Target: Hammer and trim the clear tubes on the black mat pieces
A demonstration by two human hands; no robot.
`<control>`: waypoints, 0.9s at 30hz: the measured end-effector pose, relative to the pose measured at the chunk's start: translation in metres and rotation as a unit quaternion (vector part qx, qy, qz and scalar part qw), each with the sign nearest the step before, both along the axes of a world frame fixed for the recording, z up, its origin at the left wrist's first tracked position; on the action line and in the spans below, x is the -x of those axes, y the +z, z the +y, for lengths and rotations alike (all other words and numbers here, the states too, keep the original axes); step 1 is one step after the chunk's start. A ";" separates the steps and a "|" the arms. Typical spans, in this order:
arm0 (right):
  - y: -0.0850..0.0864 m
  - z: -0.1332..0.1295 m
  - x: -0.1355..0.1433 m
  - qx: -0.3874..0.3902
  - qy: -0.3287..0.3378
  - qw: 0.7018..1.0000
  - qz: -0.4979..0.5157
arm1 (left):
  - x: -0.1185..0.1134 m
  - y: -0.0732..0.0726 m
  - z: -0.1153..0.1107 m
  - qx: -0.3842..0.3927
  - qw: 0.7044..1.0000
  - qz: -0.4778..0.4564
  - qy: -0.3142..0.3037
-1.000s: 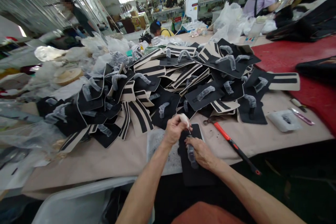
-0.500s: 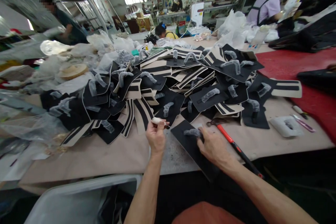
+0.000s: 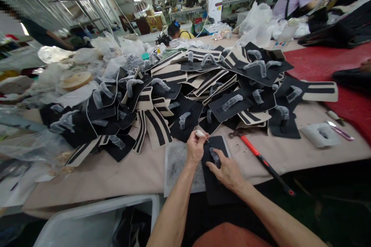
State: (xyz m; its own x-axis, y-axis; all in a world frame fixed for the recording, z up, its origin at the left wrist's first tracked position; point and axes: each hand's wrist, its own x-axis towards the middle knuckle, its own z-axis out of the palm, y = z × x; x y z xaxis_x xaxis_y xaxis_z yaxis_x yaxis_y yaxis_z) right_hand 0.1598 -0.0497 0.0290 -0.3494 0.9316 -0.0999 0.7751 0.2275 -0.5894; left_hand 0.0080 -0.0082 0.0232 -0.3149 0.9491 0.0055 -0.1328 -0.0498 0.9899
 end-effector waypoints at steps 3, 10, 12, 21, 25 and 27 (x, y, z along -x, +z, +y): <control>-0.002 0.003 -0.002 0.005 0.006 1.000 0.020 | -0.002 -0.014 0.006 0.002 0.999 0.003 -0.033; 0.001 0.004 -0.002 0.005 0.005 1.000 0.009 | -0.002 -0.024 0.004 0.013 0.999 -0.031 -0.033; 0.000 0.004 -0.001 0.006 0.003 1.000 0.015 | -0.003 -0.023 0.005 0.015 0.999 -0.024 -0.035; -0.006 0.004 -0.001 -0.001 -0.003 1.000 0.002 | -0.003 -0.025 0.005 0.011 0.998 0.032 -0.051; -0.001 0.004 -0.001 0.026 -0.001 1.000 0.018 | -0.005 -0.021 0.004 -0.008 0.991 0.122 -0.055; 0.005 0.006 -0.007 0.043 0.026 0.997 0.060 | -0.006 -0.017 0.004 -0.024 0.982 0.178 -0.062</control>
State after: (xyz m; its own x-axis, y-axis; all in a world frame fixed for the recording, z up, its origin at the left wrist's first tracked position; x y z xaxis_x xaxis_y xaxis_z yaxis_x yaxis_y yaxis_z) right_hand 0.1664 -0.0440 0.0344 -0.4115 0.9016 -0.1334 0.6859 0.2100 -0.6967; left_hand 0.0136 -0.0045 0.0060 -0.1661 0.9760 0.1409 0.2139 -0.1039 0.9713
